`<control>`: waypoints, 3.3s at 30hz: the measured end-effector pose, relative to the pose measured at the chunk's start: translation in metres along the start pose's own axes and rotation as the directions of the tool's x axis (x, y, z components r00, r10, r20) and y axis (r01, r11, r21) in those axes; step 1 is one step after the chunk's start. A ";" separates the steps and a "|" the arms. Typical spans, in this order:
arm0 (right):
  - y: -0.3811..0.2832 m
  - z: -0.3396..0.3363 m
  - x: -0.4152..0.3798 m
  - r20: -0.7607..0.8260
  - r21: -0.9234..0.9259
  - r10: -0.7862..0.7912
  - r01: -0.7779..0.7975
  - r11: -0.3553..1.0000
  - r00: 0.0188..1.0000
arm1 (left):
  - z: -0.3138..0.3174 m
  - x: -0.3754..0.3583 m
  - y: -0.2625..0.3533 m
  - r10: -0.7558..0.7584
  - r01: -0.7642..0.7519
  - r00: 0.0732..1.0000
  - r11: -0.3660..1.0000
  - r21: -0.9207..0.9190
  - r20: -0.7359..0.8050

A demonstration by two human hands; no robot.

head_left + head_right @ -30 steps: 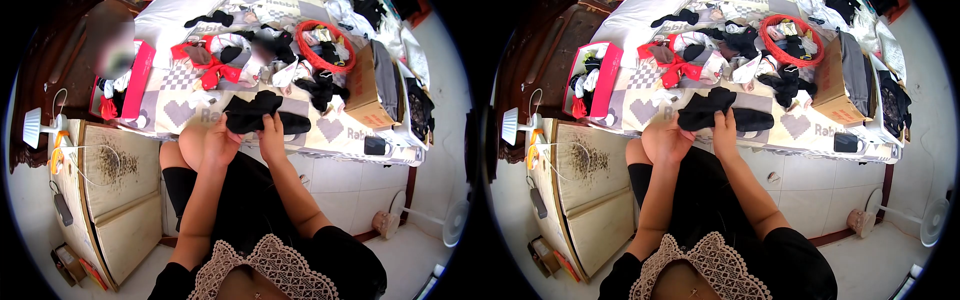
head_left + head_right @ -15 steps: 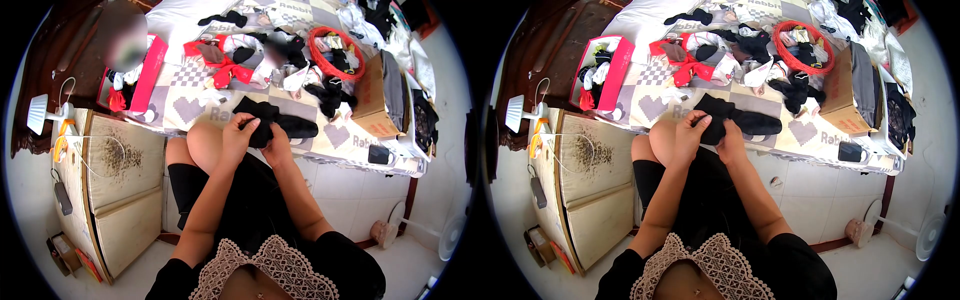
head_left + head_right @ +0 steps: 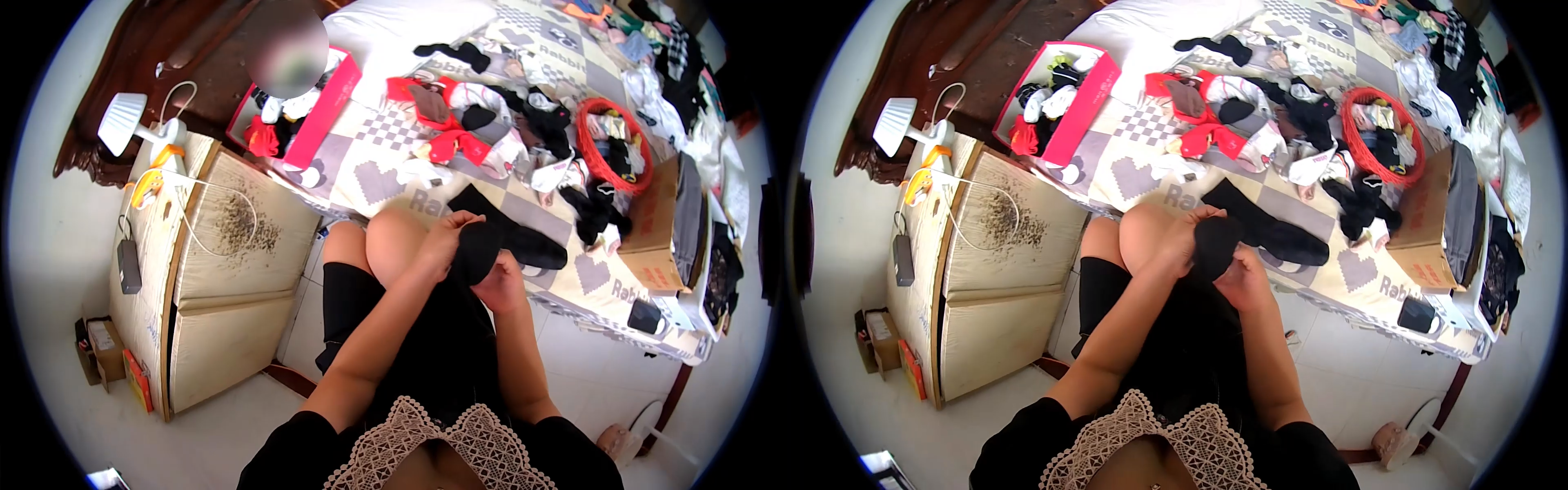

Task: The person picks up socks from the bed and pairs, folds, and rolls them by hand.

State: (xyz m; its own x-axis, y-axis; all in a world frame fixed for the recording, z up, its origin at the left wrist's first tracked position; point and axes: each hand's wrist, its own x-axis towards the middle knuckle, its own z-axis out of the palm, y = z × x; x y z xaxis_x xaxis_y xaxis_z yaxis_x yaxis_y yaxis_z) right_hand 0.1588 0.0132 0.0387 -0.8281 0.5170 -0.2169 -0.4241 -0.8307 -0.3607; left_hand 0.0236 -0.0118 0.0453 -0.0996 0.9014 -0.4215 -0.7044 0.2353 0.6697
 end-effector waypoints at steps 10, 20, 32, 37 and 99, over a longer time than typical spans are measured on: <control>0.005 -0.008 0.021 -0.353 -0.347 -0.453 0.335 0.876 0.818 | 0.004 -0.010 0.000 0.346 -0.234 0.938 0.628 0.742 0.003; -0.001 -0.019 0.039 -0.304 -0.484 -0.391 0.212 0.849 0.869 | -0.058 0.004 0.057 0.246 -0.220 0.876 0.969 0.111 -0.414; -0.016 -0.095 0.088 0.089 -0.996 -0.679 0.069 -0.057 0.729 | -0.090 0.061 0.240 0.715 -0.399 0.650 0.610 0.685 -0.258; -0.026 -0.110 0.084 -0.025 -0.958 -0.487 0.118 0.260 0.873 | -0.074 0.145 0.127 0.543 -0.187 0.834 0.100 0.977 0.104; -0.038 -0.103 0.093 -0.321 -0.645 -0.323 0.044 0.763 0.890 | -0.046 0.062 0.029 -0.116 0.194 0.959 0.934 0.299 -0.259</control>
State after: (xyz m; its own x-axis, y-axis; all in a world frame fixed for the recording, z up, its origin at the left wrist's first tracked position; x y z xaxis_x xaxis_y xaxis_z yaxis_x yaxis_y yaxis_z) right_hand 0.1355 0.1136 -0.0609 -0.4825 0.7951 -0.3675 -0.1236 -0.4772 -0.8701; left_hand -0.0353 0.0344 0.0100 -0.1962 0.7427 -0.6402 -0.4672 0.5032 0.7270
